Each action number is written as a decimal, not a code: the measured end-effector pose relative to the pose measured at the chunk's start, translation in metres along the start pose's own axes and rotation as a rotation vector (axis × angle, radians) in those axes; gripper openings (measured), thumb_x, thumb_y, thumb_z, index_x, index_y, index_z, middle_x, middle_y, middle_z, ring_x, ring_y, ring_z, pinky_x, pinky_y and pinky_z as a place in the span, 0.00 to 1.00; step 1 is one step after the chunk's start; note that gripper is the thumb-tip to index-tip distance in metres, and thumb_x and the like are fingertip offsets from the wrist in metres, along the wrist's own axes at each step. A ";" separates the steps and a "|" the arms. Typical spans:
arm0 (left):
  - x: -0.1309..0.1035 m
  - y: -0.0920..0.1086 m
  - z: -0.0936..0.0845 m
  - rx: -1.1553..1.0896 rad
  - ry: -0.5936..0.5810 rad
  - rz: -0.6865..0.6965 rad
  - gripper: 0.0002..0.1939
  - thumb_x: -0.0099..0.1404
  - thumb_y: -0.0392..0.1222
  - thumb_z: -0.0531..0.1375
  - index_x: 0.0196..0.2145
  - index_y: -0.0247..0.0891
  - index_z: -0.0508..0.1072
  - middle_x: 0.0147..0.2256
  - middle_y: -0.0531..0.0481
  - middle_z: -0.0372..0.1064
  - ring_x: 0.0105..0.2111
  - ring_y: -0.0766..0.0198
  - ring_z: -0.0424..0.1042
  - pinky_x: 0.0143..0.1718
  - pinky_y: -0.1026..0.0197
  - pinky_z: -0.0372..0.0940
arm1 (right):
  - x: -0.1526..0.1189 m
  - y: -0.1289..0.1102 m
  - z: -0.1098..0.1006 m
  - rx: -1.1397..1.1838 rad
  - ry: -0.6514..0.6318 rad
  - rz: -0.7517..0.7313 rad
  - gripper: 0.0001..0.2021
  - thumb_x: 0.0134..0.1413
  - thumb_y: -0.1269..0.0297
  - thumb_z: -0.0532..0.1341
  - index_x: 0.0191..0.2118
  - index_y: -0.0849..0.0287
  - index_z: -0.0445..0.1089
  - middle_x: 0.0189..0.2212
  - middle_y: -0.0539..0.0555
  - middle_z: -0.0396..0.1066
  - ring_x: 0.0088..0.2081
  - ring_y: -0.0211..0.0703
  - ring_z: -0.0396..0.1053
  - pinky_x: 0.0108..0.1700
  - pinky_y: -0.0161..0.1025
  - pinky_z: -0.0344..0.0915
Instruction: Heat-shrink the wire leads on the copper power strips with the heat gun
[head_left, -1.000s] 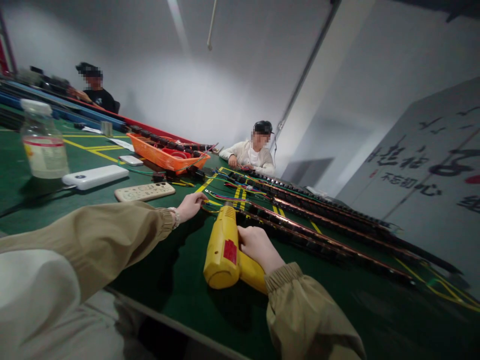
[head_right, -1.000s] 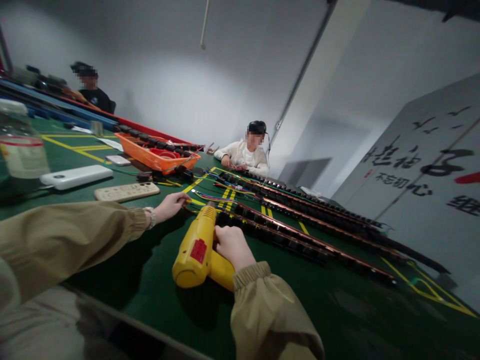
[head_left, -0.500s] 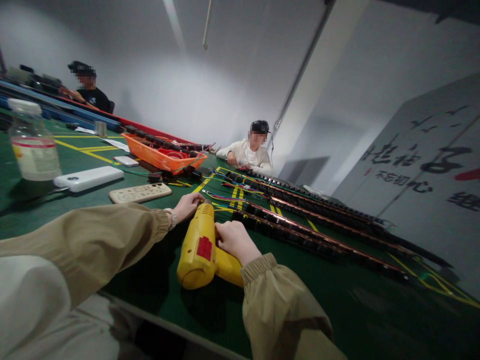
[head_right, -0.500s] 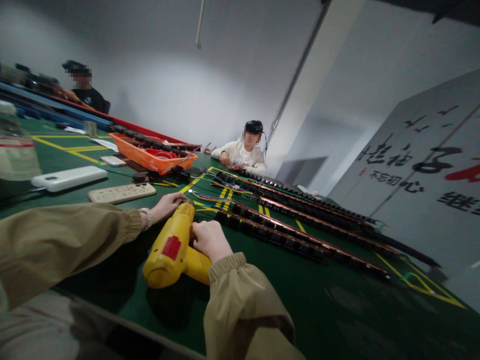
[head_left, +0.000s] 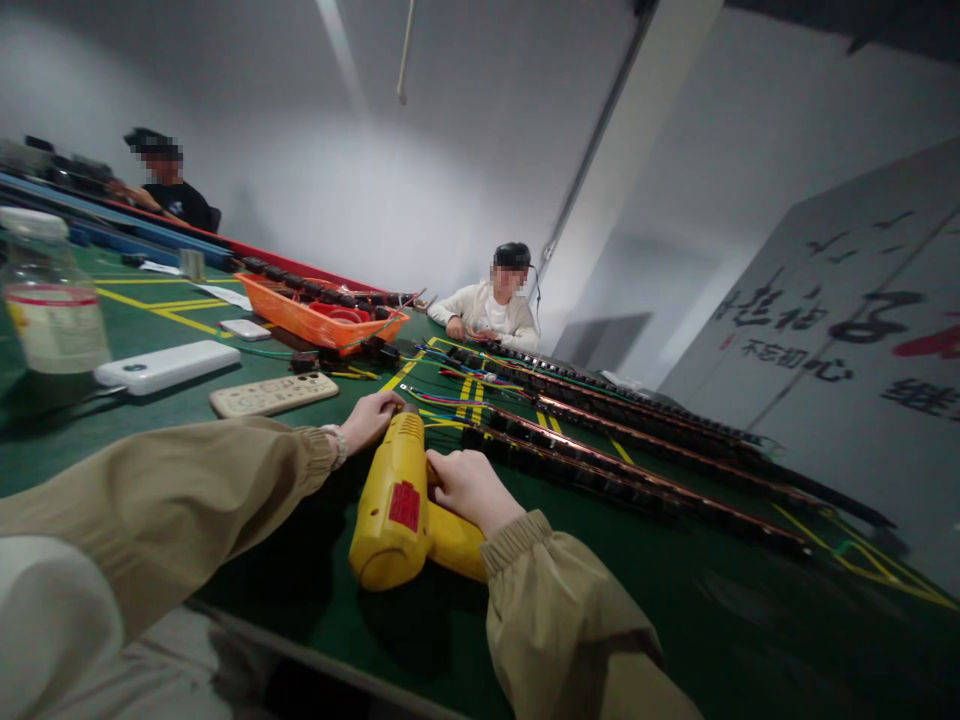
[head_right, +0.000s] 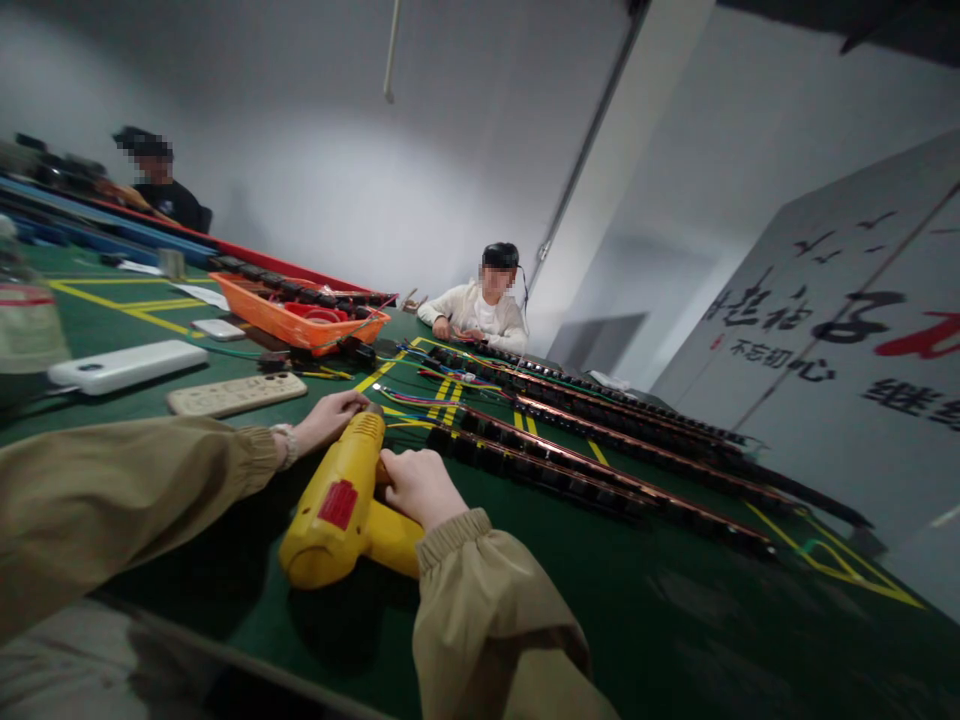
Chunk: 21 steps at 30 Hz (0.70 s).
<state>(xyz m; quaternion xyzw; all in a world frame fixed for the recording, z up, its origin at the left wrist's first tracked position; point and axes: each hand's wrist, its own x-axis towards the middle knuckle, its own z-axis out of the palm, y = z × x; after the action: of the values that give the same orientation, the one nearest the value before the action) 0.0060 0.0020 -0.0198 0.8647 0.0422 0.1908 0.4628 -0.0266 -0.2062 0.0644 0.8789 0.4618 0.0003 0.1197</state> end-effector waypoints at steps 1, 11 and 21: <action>0.000 0.000 0.000 -0.001 0.000 0.002 0.17 0.58 0.41 0.48 0.35 0.33 0.74 0.35 0.46 0.72 0.36 0.61 0.69 0.40 0.62 0.61 | 0.000 0.000 0.000 0.003 0.003 -0.004 0.12 0.51 0.64 0.53 0.42 0.60 0.65 0.34 0.55 0.71 0.35 0.46 0.69 0.33 0.37 0.56; -0.002 0.002 0.002 -0.031 0.014 -0.027 0.16 0.60 0.38 0.48 0.37 0.32 0.74 0.35 0.46 0.72 0.35 0.62 0.68 0.40 0.62 0.61 | -0.008 0.007 0.002 0.027 -0.010 0.011 0.11 0.51 0.65 0.53 0.41 0.60 0.65 0.33 0.55 0.71 0.35 0.44 0.69 0.33 0.36 0.53; -0.002 -0.005 0.005 -0.079 0.033 -0.006 0.14 0.60 0.37 0.49 0.36 0.32 0.73 0.35 0.46 0.71 0.34 0.62 0.69 0.39 0.62 0.62 | -0.040 0.036 0.003 0.063 -0.063 0.128 0.13 0.52 0.64 0.52 0.43 0.58 0.65 0.34 0.54 0.70 0.36 0.43 0.68 0.33 0.36 0.50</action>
<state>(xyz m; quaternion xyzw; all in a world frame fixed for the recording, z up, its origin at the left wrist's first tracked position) 0.0066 0.0002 -0.0271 0.8422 0.0450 0.2052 0.4966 -0.0197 -0.2589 0.0737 0.9096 0.4003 -0.0343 0.1060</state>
